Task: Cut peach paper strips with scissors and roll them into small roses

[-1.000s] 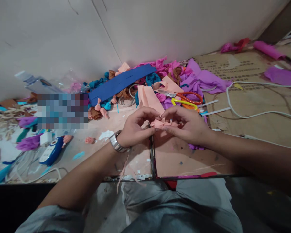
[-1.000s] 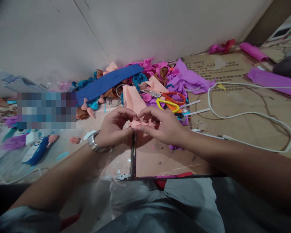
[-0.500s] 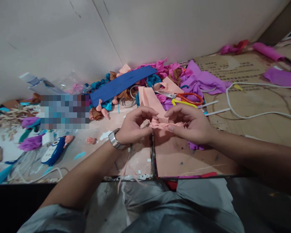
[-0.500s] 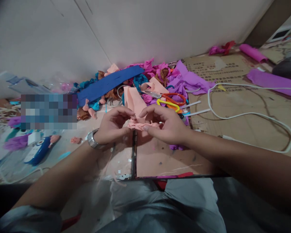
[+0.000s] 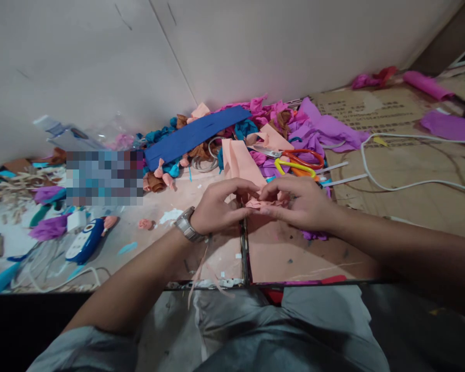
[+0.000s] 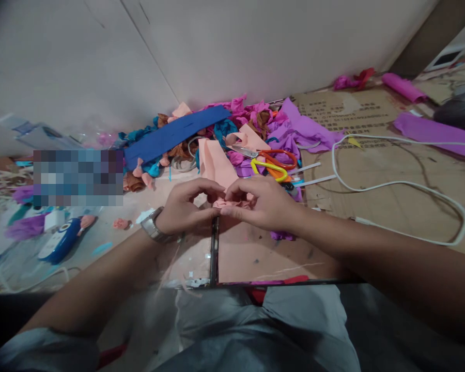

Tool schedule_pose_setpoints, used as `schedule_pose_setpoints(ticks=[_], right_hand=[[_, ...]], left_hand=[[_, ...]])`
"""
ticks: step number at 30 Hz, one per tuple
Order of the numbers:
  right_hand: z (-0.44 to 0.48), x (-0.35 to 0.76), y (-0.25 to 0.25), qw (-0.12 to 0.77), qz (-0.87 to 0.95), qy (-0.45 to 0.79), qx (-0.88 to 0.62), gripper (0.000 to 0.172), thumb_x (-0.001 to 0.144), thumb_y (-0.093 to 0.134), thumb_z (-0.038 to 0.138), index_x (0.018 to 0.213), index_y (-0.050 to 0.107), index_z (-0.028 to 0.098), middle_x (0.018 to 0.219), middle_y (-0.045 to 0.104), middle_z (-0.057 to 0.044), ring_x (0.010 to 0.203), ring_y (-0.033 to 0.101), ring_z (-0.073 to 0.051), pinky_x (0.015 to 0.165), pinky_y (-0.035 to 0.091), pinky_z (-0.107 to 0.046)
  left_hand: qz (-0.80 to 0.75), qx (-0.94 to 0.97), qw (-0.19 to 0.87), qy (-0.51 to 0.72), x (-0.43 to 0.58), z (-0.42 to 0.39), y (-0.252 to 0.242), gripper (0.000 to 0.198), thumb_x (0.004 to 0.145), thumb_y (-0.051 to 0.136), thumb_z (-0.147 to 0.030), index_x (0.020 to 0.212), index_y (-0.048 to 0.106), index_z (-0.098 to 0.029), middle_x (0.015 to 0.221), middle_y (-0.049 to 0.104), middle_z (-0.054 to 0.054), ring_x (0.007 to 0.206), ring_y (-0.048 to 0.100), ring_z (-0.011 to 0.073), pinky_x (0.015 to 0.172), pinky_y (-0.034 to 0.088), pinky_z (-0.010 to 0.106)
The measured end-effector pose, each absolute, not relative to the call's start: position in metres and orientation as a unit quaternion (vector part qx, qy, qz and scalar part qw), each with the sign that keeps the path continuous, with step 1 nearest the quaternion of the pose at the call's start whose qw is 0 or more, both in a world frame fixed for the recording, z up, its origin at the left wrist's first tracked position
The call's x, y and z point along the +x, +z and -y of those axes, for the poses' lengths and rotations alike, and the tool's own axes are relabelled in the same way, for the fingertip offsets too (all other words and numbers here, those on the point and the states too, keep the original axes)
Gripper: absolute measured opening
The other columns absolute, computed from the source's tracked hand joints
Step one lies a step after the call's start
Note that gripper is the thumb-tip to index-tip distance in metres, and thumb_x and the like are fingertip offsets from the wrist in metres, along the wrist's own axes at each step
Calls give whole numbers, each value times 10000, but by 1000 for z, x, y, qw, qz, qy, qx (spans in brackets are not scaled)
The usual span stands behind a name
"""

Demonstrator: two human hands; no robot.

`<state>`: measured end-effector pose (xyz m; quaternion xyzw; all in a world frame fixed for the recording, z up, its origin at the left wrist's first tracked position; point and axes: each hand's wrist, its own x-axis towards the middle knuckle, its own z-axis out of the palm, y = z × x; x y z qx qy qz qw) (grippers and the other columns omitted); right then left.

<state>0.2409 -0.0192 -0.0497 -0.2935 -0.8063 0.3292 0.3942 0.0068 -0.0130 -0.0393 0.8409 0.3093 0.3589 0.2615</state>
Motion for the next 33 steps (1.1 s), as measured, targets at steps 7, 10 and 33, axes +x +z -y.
schedule_pose_setpoints(ticks=[7,10,33], right_hand=[[21,236,-53,378,791,375,-301,146,878,738,346,905,747,203,830,758,-23,674,654,-134,573,474,-239],[21,235,-50,399,765,390,-320,123,861,756,320,872,741,199,821,759,-18,663,651,-129,561,469,-235],[19,237,-48,469,704,395,-358,100,828,771,266,827,702,194,780,708,-16,695,637,-149,636,503,-276]], left_hand=[[-314,856,231,340,8,18,-41,274,836,765,-337,1052,700,-181,902,737,49,595,616,82,570,489,194],[-316,855,238,334,7,18,-42,300,833,770,-340,1075,690,-181,950,742,62,638,658,92,608,515,199],[-364,797,335,347,5,11,-39,266,780,792,-236,1024,723,-156,934,734,53,741,669,110,686,556,207]])
